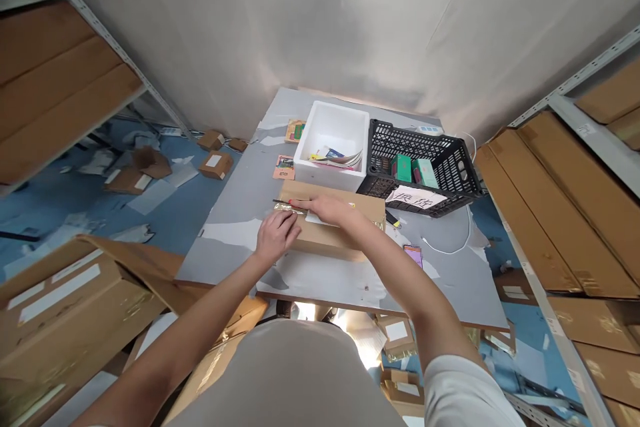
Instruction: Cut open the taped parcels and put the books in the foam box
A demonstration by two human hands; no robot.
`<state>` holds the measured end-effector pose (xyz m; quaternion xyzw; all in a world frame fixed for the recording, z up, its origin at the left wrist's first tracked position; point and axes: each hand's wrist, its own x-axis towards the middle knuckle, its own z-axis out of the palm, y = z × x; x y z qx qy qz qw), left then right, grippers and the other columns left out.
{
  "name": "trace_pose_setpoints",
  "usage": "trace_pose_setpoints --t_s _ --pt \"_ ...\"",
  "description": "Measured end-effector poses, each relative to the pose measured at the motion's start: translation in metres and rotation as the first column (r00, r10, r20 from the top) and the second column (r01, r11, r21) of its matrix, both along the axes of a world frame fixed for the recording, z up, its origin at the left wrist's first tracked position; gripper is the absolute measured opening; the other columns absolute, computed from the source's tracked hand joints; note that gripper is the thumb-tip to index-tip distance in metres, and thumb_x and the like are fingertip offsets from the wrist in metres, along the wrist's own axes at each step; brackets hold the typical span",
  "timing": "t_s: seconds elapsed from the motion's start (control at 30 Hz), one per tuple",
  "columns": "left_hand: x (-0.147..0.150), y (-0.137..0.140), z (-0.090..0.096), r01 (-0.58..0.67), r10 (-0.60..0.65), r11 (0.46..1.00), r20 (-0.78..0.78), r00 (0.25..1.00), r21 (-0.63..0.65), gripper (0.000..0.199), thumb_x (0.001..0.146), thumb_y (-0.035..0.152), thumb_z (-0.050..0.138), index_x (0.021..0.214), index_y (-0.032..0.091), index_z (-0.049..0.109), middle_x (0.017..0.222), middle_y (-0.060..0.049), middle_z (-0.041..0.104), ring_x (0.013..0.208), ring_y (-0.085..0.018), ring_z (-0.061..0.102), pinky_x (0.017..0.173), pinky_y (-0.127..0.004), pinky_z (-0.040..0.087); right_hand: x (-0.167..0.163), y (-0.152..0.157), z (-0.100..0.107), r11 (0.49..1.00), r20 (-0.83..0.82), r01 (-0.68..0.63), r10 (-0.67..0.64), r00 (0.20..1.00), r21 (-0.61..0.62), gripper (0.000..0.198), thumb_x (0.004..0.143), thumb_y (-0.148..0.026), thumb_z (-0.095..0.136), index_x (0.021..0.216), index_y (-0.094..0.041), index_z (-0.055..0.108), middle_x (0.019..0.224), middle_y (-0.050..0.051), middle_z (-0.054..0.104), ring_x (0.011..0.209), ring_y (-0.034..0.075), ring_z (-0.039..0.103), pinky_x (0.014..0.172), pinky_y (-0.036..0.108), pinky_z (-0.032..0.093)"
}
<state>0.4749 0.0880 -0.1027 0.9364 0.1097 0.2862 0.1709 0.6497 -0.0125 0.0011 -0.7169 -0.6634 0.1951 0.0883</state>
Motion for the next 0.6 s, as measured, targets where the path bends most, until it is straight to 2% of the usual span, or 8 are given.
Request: trace_pose_setpoints --t_s 0.1,0.23,0.4,0.6 --pt "-0.001 0.000 0.000 -0.006 0.006 1.000 -0.017 1.000 -0.005 0.035 0.088 0.037 0.046 0.115 0.020 0.061 0.109 -0.012 0.062 0.107 -0.026 0.053 0.093 -0.043 0.040 0.005 0.002 0.003 0.993 0.062 -0.081 0.087 0.994 -0.089 0.051 0.090 -0.015 0.038 0.136 -0.036 0.042 0.101 0.000 0.067 0.077 0.015 0.060 0.070 0.023 0.040" --pt "-0.004 0.000 0.001 -0.005 0.005 1.000 -0.038 0.999 0.017 0.037 0.088 0.039 0.047 0.115 0.019 0.061 0.111 -0.012 0.062 0.109 -0.027 0.052 0.093 -0.042 0.039 0.011 0.003 0.008 0.980 0.125 -0.158 0.173 0.977 -0.123 0.055 0.090 -0.012 0.038 0.139 -0.036 0.037 0.100 0.002 0.066 0.073 0.014 0.059 0.066 0.023 0.039" --pt "-0.004 0.001 0.001 -0.007 0.009 1.000 -0.058 0.998 0.025 0.039 0.088 0.041 0.046 0.118 0.020 0.059 0.111 -0.012 0.061 0.108 -0.027 0.052 0.093 -0.043 0.039 0.013 0.001 0.011 0.976 0.163 -0.150 0.176 0.971 -0.157 0.061 0.086 -0.006 0.042 0.139 -0.035 0.038 0.087 0.001 0.066 0.064 0.012 0.058 0.066 0.023 0.039" --pt "-0.003 0.001 0.001 -0.017 0.022 0.997 -0.070 0.997 0.071 0.039 0.088 0.042 0.047 0.116 0.018 0.060 0.112 -0.012 0.062 0.107 -0.027 0.052 0.091 -0.040 0.040 0.013 0.001 0.011 0.978 0.178 -0.120 0.151 0.972 -0.172 0.064 0.083 -0.004 0.044 0.138 -0.036 0.040 0.089 0.002 0.067 0.065 0.013 0.060 0.064 0.024 0.039"
